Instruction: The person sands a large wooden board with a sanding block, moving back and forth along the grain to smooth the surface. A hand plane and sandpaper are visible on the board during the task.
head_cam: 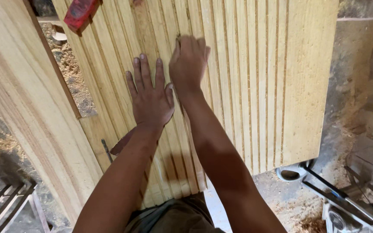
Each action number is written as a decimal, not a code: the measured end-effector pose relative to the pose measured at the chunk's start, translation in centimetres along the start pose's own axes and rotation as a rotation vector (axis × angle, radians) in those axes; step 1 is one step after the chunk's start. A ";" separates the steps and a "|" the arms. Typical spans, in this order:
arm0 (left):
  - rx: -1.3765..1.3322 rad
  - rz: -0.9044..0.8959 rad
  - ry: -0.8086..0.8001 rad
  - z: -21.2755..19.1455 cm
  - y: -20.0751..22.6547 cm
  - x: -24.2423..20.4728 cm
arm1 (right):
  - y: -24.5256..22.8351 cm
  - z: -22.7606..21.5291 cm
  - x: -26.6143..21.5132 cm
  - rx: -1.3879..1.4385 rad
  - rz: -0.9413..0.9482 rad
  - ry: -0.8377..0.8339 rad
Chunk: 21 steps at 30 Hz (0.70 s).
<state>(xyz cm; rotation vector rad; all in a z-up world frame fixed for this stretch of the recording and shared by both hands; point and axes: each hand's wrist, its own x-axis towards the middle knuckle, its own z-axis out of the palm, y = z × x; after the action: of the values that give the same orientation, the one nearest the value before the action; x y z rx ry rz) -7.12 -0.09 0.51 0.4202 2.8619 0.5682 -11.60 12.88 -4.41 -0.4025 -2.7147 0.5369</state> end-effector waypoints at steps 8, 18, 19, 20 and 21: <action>0.025 -0.008 -0.041 0.4 -0.3 0.3 | 0.2 -2.7 -4.3 -0.002 -0.006 -0.015; 0.002 -0.003 -0.009 -0.3 0.0 0.6 | -1.4 -1.9 1.4 0.053 0.015 0.022; 0.006 0.003 -0.008 -0.3 -0.1 0.9 | -1.4 -2.5 0.6 0.080 0.064 -0.023; 0.010 -0.002 -0.019 -0.2 -0.1 0.9 | -1.0 -2.5 0.2 0.063 0.059 -0.013; 0.015 -0.006 -0.029 0.0 -0.1 0.8 | -0.6 -2.1 0.3 0.047 0.053 -0.003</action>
<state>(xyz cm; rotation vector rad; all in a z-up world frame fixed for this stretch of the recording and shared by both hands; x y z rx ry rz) -7.94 0.07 0.40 0.4191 2.8404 0.5358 -11.15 13.07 -2.23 -0.4632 -2.6954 0.6156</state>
